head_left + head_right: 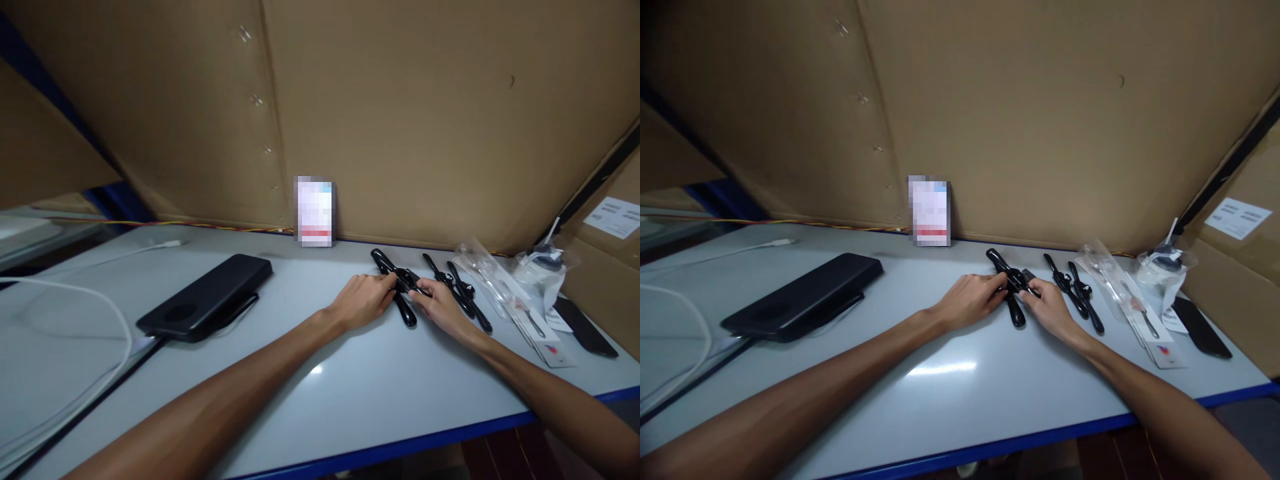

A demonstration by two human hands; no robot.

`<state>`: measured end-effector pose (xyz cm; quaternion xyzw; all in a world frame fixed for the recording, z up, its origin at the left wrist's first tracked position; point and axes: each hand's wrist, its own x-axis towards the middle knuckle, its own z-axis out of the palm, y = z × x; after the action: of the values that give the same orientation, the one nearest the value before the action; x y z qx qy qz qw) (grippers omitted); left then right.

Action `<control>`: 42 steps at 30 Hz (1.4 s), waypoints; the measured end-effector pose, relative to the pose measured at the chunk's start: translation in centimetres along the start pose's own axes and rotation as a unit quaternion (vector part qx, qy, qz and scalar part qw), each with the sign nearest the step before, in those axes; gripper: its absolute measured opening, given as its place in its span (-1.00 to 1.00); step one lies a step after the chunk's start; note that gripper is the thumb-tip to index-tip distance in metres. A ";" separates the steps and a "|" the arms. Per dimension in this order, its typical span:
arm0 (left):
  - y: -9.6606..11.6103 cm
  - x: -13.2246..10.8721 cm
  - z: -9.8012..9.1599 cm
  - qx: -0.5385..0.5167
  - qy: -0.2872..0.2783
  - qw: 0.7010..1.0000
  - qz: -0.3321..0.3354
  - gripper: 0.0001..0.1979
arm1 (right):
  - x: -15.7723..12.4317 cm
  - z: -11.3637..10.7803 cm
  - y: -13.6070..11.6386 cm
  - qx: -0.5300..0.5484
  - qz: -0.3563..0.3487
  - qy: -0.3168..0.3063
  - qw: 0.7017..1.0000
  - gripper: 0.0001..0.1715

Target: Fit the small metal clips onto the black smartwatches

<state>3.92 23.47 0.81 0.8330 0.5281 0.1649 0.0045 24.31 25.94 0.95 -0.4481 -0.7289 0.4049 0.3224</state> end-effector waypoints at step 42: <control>-0.5 0.0 0.7 -0.016 -0.004 0.999 0.041 -0.76 | 0.1 -2.6 -1.4 -0.477 0.055 0.032 0.877 -0.55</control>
<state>3.62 23.78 0.05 0.8542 0.4911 0.1699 0.0134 25.88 26.47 3.42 -0.5997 -0.7971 0.0105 0.0698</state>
